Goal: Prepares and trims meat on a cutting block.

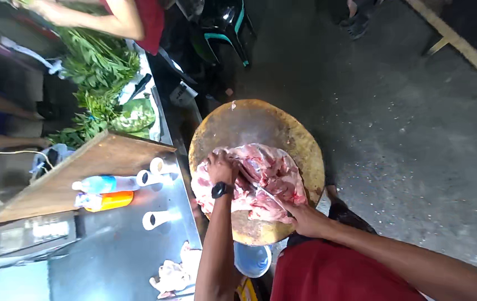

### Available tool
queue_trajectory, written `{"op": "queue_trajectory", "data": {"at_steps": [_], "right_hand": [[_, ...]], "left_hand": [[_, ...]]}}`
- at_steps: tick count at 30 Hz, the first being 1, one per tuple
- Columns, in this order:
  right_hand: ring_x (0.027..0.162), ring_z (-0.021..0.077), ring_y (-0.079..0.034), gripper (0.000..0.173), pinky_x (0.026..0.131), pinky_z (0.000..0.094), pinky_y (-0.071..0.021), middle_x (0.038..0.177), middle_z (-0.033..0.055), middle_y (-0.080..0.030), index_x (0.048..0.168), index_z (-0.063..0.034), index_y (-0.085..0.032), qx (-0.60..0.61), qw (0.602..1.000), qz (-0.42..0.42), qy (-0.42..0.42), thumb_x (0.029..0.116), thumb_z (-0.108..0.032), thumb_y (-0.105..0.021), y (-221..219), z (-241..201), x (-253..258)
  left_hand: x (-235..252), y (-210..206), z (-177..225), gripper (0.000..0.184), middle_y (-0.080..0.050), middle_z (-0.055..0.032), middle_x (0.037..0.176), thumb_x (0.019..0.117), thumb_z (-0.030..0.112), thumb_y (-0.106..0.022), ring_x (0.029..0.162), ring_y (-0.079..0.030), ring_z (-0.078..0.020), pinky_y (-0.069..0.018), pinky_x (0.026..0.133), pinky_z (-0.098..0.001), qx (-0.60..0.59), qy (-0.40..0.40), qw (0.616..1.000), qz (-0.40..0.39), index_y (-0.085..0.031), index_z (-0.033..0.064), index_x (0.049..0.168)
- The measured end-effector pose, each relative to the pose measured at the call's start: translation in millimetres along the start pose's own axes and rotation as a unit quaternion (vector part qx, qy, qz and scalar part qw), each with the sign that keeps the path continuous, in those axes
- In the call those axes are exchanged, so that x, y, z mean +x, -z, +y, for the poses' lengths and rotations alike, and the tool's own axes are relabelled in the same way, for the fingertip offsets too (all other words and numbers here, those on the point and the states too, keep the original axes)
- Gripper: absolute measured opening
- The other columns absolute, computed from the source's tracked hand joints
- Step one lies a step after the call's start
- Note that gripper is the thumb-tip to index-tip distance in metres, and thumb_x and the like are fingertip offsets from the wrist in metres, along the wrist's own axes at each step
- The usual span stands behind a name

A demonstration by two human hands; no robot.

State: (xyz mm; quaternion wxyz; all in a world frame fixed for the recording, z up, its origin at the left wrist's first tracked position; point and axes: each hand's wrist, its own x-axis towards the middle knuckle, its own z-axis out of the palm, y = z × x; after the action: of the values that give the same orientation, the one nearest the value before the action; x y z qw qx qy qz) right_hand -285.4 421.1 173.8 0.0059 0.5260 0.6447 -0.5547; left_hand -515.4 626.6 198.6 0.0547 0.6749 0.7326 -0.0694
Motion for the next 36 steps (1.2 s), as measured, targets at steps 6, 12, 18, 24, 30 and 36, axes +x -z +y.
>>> {"op": "queue_trajectory", "data": {"at_steps": [6,12,18,24,30,36], "right_hand": [[0.09,0.0394,-0.07,0.074,0.082,0.0612,-0.0557,0.098,0.0191,-0.071,0.166,-0.0388,-0.004,0.05,0.996,0.002,0.078,0.1056,-0.025,-0.045,49.8,-13.0,28.0],[0.099,0.0432,-0.07,0.086,0.086,0.0651,-0.0546,0.113,0.0225,-0.07,0.166,-0.0407,-0.005,0.041,0.995,-0.015,0.088,0.0986,-0.025,-0.057,74.5,-66.2,87.3],[0.1,0.0421,-0.07,0.085,0.087,0.0633,-0.0547,0.113,0.0222,-0.071,0.166,-0.0371,-0.006,0.051,0.996,0.014,0.07,0.0998,-0.027,-0.058,71.6,-113.5,136.5],[0.101,0.0427,-0.07,0.083,0.086,0.0633,-0.055,0.115,0.0227,-0.07,0.166,-0.0338,-0.011,0.016,0.998,0.004,0.061,0.1003,-0.027,-0.061,74.5,-133.8,158.4],[0.096,0.0461,-0.068,0.113,0.08,0.068,-0.0541,0.114,0.0272,-0.067,0.164,-0.0444,0.001,-0.012,0.996,-0.073,0.039,0.0842,-0.017,-0.074,43.6,-73.9,104.7],[0.099,0.0353,-0.07,0.079,0.086,0.0583,-0.0566,0.125,0.0212,-0.066,0.165,-0.0365,-0.019,0.101,0.992,-0.006,0.08,0.1007,-0.021,-0.063,90.4,-60.0,99.8]], "left_hand": [[-7.7,10.1,-14.3,0.058,-0.059,-0.0189,0.138,0.0861,0.045,-0.075,0.125,-0.057,-0.043,-0.0471,0.1,-0.065,-0.109,0.112,0.988,0.013,-0.063,0.0118,0.132],[-13.5,7.2,-26.5,0.079,-0.064,-0.0213,0.13,0.0827,0.043,-0.079,0.122,-0.061,-0.0376,-0.0484,0.103,-0.0603,-0.194,0.144,0.97,0.03,-0.048,0.0057,0.145],[-17.6,6.0,-28.2,0.077,-0.065,-0.0205,0.126,0.0795,0.034,-0.083,0.119,-0.062,-0.0374,-0.0499,0.099,-0.0604,-0.232,0.135,0.962,0.048,-0.049,0.0068,0.143],[-21.0,-2.4,-38.9,0.076,-0.063,-0.0212,0.127,0.0767,0.027,-0.085,0.118,-0.06,-0.0404,-0.051,0.094,-0.0629,-0.289,0.14,0.946,0.044,-0.048,0.01,0.141],[-40.4,-3.4,-48.3,0.078,-0.063,-0.0161,0.131,0.0782,0.016,-0.083,0.117,-0.064,-0.0294,-0.0562,0.094,-0.0541,-0.392,0.144,0.906,0.071,-0.044,0.0102,0.146],[-53.5,8.0,-13.1,0.072,-0.062,-0.0182,0.132,0.079,0.017,-0.081,0.119,-0.062,-0.0319,-0.0526,0.098,-0.0565,-0.35,0.115,0.924,0.105,-0.048,0.0061,0.141]]}}
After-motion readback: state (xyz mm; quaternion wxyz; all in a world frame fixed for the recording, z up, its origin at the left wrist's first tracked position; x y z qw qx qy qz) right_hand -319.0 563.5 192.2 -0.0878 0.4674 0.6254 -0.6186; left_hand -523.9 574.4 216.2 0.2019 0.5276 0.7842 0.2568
